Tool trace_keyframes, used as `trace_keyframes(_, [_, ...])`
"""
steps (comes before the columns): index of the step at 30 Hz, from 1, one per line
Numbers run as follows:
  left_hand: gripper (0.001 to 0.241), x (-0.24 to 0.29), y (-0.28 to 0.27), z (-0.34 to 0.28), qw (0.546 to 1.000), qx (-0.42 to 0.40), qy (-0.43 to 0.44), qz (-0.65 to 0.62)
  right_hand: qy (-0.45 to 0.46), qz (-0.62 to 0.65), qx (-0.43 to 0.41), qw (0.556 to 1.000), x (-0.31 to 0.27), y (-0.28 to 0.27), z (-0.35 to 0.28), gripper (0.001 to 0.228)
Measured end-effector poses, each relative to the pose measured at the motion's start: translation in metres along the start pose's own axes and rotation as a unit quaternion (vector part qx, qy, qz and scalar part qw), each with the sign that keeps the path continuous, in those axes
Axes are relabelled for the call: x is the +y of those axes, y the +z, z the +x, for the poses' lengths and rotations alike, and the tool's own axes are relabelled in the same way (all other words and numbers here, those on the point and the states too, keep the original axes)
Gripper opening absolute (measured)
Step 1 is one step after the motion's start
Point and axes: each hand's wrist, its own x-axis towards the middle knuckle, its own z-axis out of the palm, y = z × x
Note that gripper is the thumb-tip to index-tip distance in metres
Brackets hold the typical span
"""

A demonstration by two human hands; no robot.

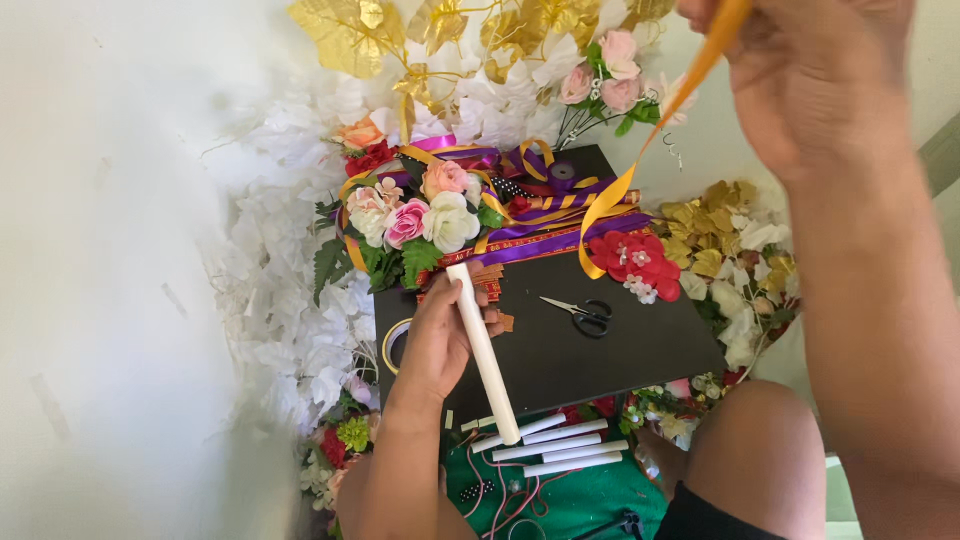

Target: The person wraps yellow ribbon around a white cardboard tube, securing the ends with adhesive tape.

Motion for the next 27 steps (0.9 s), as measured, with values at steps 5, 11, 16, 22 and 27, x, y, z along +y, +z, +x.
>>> trace_keyframes(5, [0.053,-0.010,0.050,-0.055,0.992,-0.072,0.045,0.096,0.070,0.253,-0.223,0.939,-0.056,-0.024,-0.110,0.015])
trace_keyframes(11, [0.063,-0.035,0.100,-0.116,0.961,-0.033,0.123,0.245,0.281,0.110,-0.197,0.933,-0.027,0.031,-0.218,0.007])
trace_keyframes(16, [0.062,-0.047,0.107,-0.139,0.969,-0.008,0.094,0.228,0.271,0.087,-0.099,0.954,0.003,0.045,-0.254,0.010])
trace_keyframes(22, [0.060,-0.057,0.118,-0.149,0.963,0.016,0.097,0.250,0.273,0.101,-0.027,0.956,0.009,0.056,-0.271,0.008])
trace_keyframes(27, [0.057,-0.064,0.117,-0.146,0.947,0.039,0.138,0.287,0.271,0.133,-0.014,0.953,0.016,0.058,-0.278,0.007])
